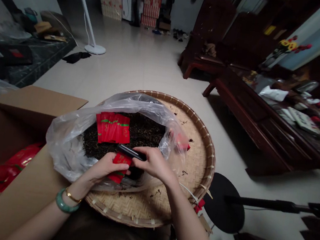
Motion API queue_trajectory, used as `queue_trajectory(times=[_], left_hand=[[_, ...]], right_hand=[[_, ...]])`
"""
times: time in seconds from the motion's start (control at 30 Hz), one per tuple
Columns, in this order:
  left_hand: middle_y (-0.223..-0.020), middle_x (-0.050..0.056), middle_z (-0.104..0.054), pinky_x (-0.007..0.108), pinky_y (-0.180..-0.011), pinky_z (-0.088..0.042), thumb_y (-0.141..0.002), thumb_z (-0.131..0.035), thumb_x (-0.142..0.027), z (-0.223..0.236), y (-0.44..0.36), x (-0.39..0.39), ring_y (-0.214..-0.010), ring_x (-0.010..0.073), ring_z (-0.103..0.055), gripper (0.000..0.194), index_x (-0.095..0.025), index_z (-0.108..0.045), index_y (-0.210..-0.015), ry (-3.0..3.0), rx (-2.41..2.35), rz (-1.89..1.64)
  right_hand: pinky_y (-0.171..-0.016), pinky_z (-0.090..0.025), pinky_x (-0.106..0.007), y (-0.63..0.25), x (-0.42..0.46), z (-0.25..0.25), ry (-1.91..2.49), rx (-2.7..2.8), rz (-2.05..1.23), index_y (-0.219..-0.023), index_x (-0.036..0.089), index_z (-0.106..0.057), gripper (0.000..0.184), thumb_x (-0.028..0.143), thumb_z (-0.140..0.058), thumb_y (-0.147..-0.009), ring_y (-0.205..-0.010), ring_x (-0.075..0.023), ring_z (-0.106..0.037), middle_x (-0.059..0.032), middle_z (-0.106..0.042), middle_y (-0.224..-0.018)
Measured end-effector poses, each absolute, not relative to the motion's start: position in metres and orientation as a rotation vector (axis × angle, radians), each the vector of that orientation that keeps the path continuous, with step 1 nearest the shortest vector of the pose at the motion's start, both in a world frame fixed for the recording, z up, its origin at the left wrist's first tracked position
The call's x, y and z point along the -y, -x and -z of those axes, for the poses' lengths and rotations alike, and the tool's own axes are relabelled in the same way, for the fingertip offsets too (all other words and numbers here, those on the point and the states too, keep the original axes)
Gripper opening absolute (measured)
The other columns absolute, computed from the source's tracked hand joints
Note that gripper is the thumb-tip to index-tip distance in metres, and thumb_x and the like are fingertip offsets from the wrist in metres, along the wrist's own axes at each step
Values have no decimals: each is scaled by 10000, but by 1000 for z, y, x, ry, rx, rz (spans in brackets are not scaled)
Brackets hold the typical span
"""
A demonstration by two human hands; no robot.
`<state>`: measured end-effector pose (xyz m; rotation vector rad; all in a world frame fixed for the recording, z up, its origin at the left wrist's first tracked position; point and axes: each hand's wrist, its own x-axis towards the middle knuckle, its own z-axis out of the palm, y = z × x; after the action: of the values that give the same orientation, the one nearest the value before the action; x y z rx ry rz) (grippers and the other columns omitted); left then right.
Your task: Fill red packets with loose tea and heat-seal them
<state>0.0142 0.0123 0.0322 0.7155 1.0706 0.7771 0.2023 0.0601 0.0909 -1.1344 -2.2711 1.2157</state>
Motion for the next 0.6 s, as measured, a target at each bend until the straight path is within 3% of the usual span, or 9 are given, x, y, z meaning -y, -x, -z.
queue_trajectory(times=[0.27,0.43,0.6], left_hand=[[-727,125,-686,199,-472,-491,-473,-877,-442,-35,-15,-15,-667,245,-679,578,-76,-640,-853,-722,-1085,-751],[-899,145,-692,204,-544,-510,-450,-894,-407,-37,-16,-16,-661,208,-678,581,-77,-654,-864,-691,-1038,-800],[-732,105,-683,203,-499,-491,-444,-893,-428,-37,-16,-15,-645,221,-672,578,-81,-641,-832,-695,-1068,-775]], right_hand=[[-636,-425,-231,-205,-63,-91,1165,2196,-1248,-1069,181,-691,315,243,-556,-791,-775,-174,-613,-8,-715,-938],[-614,-440,-243,-212,-70,-87,1312,2000,-1297,-1146,153,-650,428,311,-604,-750,-756,-176,-609,-36,-709,-981],[-633,-435,-236,-207,-64,-87,1229,2191,-1209,-1081,182,-687,337,287,-603,-771,-756,-175,-608,-15,-715,-937]])
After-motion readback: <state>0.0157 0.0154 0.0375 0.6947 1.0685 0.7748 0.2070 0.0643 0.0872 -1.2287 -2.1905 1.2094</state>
